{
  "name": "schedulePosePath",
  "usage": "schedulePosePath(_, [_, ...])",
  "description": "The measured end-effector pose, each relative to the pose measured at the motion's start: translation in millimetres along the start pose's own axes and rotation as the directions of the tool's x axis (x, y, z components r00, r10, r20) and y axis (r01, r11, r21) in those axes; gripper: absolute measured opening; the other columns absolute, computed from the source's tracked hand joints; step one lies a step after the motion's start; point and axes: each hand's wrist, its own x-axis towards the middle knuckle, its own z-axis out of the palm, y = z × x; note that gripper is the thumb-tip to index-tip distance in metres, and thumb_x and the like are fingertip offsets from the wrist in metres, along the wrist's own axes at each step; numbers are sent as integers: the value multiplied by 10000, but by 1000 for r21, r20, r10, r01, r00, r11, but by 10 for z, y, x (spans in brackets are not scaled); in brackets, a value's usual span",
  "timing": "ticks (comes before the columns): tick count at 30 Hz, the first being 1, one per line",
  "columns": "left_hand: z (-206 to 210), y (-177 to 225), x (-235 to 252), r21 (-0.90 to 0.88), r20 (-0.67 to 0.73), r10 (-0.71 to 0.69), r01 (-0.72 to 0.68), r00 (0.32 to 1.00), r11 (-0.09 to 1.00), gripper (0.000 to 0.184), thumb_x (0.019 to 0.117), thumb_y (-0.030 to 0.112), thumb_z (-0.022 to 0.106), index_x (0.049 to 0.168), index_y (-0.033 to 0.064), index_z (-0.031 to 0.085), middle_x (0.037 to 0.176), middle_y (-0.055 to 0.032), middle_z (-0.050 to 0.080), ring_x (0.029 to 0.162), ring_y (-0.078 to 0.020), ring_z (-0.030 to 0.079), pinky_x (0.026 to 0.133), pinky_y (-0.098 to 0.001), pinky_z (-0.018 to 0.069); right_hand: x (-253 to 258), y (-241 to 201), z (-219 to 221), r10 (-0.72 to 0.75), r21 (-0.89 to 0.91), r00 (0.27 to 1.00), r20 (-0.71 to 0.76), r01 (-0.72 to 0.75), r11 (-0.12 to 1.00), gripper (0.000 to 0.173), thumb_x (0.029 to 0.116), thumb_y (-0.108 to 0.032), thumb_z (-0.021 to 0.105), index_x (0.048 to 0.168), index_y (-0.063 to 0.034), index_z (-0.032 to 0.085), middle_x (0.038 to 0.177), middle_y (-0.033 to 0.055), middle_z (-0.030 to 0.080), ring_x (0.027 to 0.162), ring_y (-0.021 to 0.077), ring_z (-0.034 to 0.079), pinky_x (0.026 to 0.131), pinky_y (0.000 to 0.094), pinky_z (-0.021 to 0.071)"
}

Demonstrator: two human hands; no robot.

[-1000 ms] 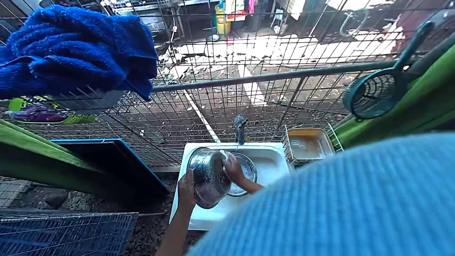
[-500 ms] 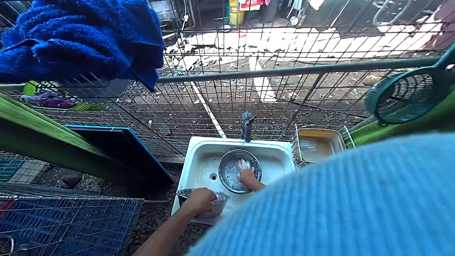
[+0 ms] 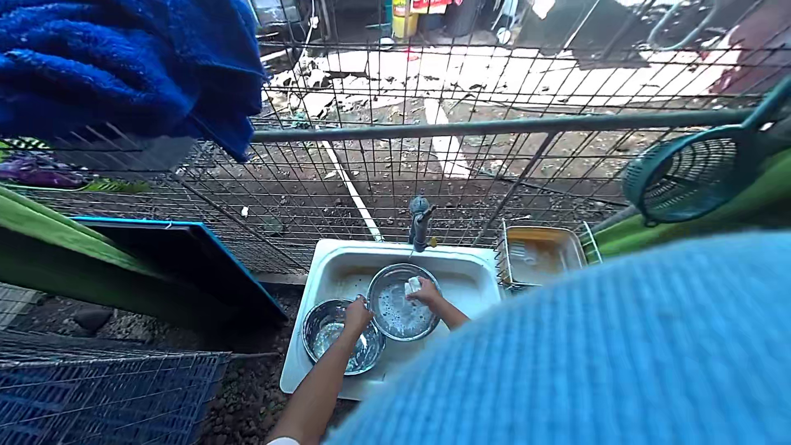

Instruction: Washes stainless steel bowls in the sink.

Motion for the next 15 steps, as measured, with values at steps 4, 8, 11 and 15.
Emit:
schedulePosePath(4, [5,43,74,-94,-14,-73,71,997,993,372,920,180,739,1212,-34,652,1175,-269,679,1136,-408,656,991,-570,503,-129,51,-121,18,243,999,-52,-5,970,344,1036,19,480,1372,50,548,1275,257,621,1115,317,624,979,481,499])
schedulePosePath(8, [-139,181,38,-85,-39,-117,114,992,990,370,930,280,733,1124,-33,691,1168,-280,675,1149,-432,638,965,-629,486,-185,143,-233,35,285,980,-198,24,958,306,955,46,620,1255,102,617,1179,280,664,1054,342,661,956,505,528])
schedulePosePath(11, [-237,449,-8,-280,-151,-36,-8,988,960,258,936,137,705,1108,-55,694,1140,-295,673,1121,-438,639,967,-622,480,-211,132,-283,142,468,958,-248,-9,884,342,930,1,715,1238,105,606,1093,236,669,931,260,648,872,424,545])
schedulePosePath(15, [-242,794,-109,-793,-295,64,-281,953,541,178,926,-68,647,1099,-108,645,1132,-217,651,1009,-241,600,921,-414,495,-280,-120,-230,212,707,929,-302,69,704,290,1010,-73,614,1264,61,573,1058,179,653,871,202,624,797,382,538])
